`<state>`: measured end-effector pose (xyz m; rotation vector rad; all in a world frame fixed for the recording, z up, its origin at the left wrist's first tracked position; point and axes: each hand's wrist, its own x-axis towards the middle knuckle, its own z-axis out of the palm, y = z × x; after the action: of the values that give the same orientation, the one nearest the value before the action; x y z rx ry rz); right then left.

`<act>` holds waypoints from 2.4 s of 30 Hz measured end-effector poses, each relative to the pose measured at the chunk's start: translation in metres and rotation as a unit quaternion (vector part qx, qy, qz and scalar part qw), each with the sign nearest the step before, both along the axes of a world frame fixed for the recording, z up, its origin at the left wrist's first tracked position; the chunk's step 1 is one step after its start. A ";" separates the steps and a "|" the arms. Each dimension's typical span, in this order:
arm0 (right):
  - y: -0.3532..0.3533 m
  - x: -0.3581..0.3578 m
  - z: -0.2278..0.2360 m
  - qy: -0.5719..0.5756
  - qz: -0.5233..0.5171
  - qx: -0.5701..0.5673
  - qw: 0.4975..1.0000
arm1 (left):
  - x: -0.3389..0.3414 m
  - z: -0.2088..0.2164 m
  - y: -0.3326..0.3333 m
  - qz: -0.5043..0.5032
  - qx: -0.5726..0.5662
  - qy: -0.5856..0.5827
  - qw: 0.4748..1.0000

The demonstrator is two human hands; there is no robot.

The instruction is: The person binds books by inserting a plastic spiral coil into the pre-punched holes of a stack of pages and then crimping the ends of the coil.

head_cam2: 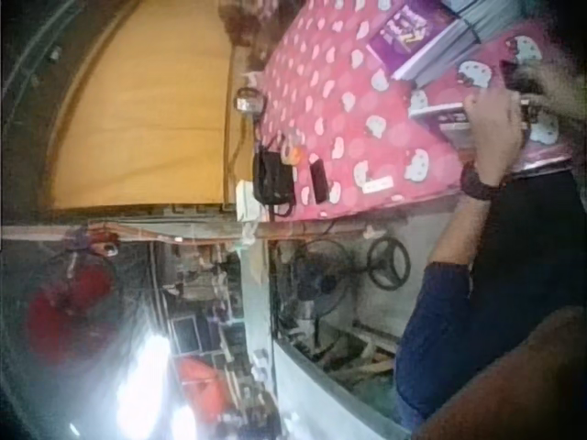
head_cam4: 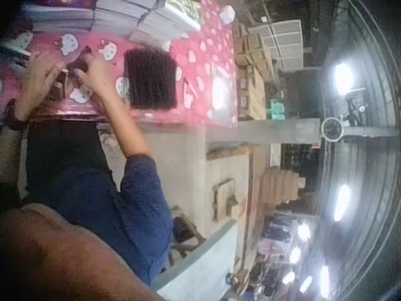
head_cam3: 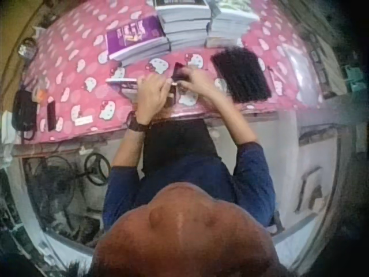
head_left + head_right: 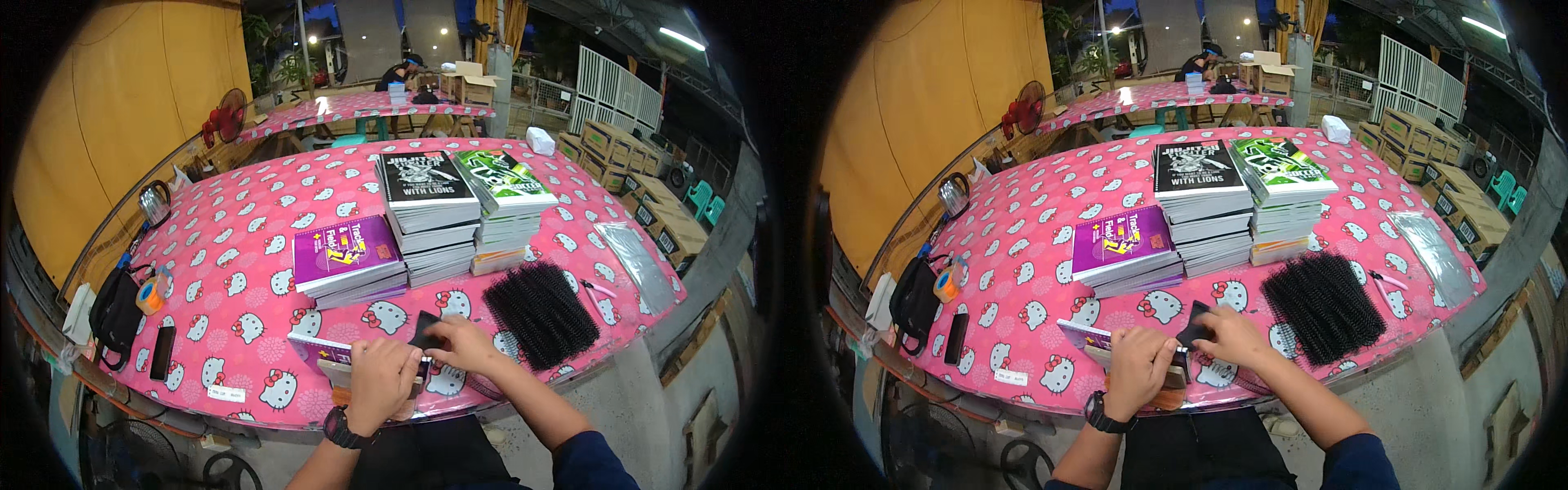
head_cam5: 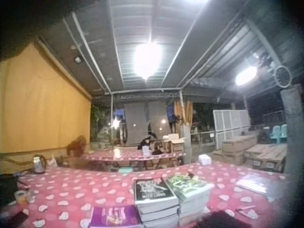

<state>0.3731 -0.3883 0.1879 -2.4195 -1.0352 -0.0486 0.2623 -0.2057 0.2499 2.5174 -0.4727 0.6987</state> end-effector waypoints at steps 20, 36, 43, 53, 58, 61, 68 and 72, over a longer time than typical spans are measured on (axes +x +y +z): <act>-0.014 -0.007 -0.034 0.503 0.116 0.408 0.753 | -0.004 0.006 0.007 -0.019 0.018 0.067 0.997; -0.010 -0.061 -0.051 0.593 0.091 0.641 0.479 | -0.010 0.003 0.015 -0.026 -0.013 0.088 0.996; 0.006 -0.012 0.028 0.425 0.309 0.538 0.659 | -0.010 -0.008 0.022 0.089 -0.036 -0.051 0.994; 0.012 0.000 0.055 0.363 0.198 0.224 0.882 | -0.005 -0.013 0.023 0.078 -0.081 -0.046 0.993; 0.026 -0.009 0.066 0.400 0.225 0.415 0.785 | -0.011 -0.005 0.049 0.100 -0.065 -0.054 0.991; 0.028 0.003 0.067 0.249 0.135 0.114 0.952 | -0.011 -0.010 0.052 0.106 -0.055 -0.037 0.992; 0.041 0.004 0.074 0.276 0.167 0.100 0.941 | -0.010 -0.014 0.057 0.104 -0.090 -0.049 0.989; 0.041 -0.013 0.080 0.340 0.252 0.300 0.855 | -0.010 -0.014 0.051 0.101 -0.093 -0.052 0.989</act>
<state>0.3601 -0.3475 0.2683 -1.3699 -1.0554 0.5445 0.2525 -0.1550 0.2358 2.3805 -0.1773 0.9113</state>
